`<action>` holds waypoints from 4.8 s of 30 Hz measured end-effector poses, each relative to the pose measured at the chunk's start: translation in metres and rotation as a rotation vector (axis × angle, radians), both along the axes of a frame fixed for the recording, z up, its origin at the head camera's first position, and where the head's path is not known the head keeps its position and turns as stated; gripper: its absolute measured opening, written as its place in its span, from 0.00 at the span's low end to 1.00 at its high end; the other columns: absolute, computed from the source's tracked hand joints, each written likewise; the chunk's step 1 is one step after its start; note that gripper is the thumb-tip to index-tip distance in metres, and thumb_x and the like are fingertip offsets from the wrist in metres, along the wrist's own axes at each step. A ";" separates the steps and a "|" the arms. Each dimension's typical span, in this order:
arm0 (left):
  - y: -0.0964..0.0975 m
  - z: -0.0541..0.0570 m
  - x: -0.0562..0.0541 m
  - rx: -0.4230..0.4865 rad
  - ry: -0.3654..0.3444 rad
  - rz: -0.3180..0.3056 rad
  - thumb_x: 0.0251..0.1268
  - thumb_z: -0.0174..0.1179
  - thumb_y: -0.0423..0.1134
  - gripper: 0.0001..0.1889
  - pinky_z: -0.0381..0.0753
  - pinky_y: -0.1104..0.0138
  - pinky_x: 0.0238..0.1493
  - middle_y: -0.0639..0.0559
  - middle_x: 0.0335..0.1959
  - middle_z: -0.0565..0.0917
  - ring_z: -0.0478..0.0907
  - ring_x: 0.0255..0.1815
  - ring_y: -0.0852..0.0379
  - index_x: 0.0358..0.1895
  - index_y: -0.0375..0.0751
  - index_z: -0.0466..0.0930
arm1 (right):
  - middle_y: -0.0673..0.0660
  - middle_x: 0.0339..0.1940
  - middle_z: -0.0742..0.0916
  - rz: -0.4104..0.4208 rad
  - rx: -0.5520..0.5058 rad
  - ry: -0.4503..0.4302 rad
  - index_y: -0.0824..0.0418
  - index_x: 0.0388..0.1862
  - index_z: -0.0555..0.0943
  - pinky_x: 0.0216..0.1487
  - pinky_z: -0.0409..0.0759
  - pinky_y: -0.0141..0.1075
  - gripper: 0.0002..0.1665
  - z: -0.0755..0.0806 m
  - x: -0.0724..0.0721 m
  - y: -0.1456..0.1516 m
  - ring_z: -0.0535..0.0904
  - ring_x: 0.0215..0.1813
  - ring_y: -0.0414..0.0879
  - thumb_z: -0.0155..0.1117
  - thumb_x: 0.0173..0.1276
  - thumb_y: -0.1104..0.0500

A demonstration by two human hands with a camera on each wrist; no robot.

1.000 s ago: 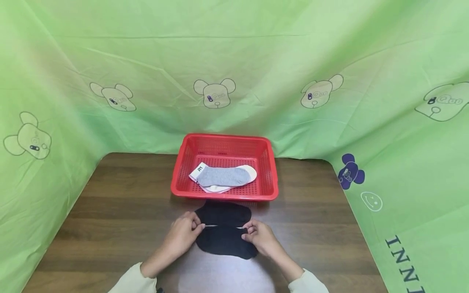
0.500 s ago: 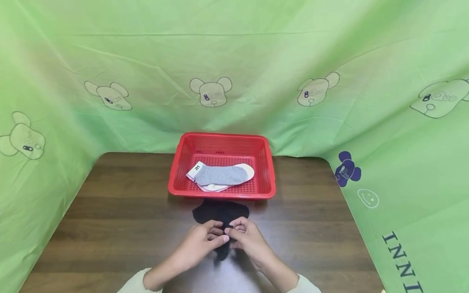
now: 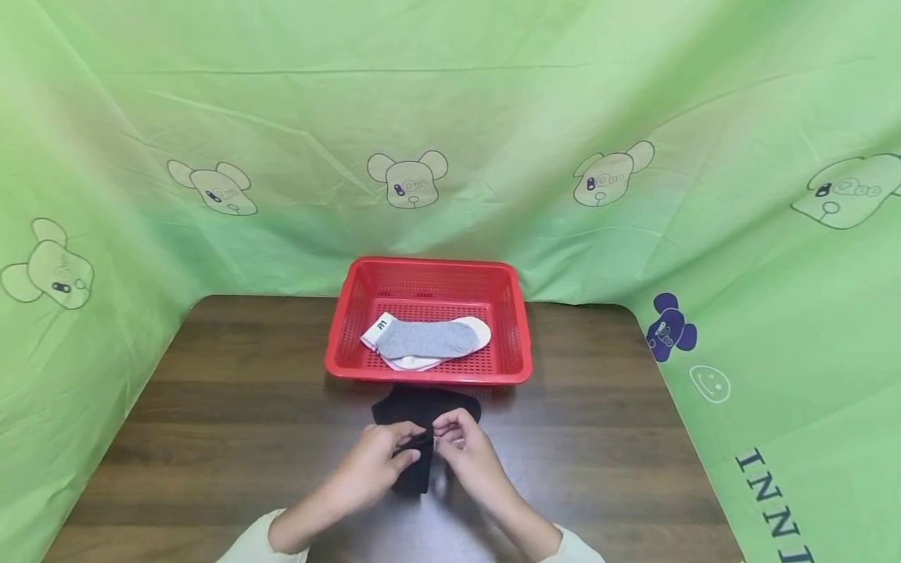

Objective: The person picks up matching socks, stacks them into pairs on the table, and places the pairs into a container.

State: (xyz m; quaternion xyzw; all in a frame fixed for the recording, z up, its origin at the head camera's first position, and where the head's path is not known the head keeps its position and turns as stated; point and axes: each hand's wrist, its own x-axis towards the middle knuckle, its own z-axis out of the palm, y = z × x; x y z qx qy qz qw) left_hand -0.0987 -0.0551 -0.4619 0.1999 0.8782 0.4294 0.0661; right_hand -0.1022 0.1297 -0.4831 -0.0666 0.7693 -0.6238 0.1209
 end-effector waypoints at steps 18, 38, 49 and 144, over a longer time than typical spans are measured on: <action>-0.030 -0.005 -0.018 0.132 -0.046 0.154 0.66 0.63 0.25 0.08 0.83 0.63 0.48 0.45 0.43 0.90 0.86 0.46 0.54 0.45 0.38 0.85 | 0.56 0.38 0.85 0.343 0.019 0.033 0.74 0.44 0.79 0.46 0.78 0.28 0.14 -0.044 -0.013 0.040 0.80 0.41 0.36 0.71 0.66 0.66; -0.047 -0.066 -0.052 0.255 -0.239 0.421 0.58 0.68 0.23 0.10 0.80 0.68 0.36 0.42 0.33 0.85 0.82 0.33 0.55 0.43 0.26 0.83 | 0.48 0.31 0.82 -0.250 -0.020 -0.218 0.74 0.52 0.79 0.36 0.79 0.27 0.23 -0.041 -0.046 0.048 0.76 0.34 0.35 0.75 0.60 0.67; -0.037 -0.084 -0.077 0.173 -0.124 0.494 0.59 0.70 0.27 0.07 0.79 0.69 0.31 0.42 0.28 0.87 0.81 0.29 0.58 0.39 0.28 0.87 | 0.50 0.30 0.81 -0.429 0.036 -0.162 0.74 0.48 0.80 0.33 0.75 0.26 0.22 -0.056 -0.067 0.037 0.74 0.33 0.37 0.77 0.58 0.66; -0.024 -0.028 -0.179 -0.350 0.015 0.443 0.56 0.53 0.24 0.10 0.78 0.56 0.29 0.39 0.24 0.84 0.77 0.26 0.47 0.20 0.35 0.76 | 0.63 0.38 0.89 -0.211 0.642 0.139 0.67 0.40 0.82 0.44 0.83 0.38 0.11 -0.008 -0.189 0.039 0.85 0.42 0.51 0.74 0.64 0.64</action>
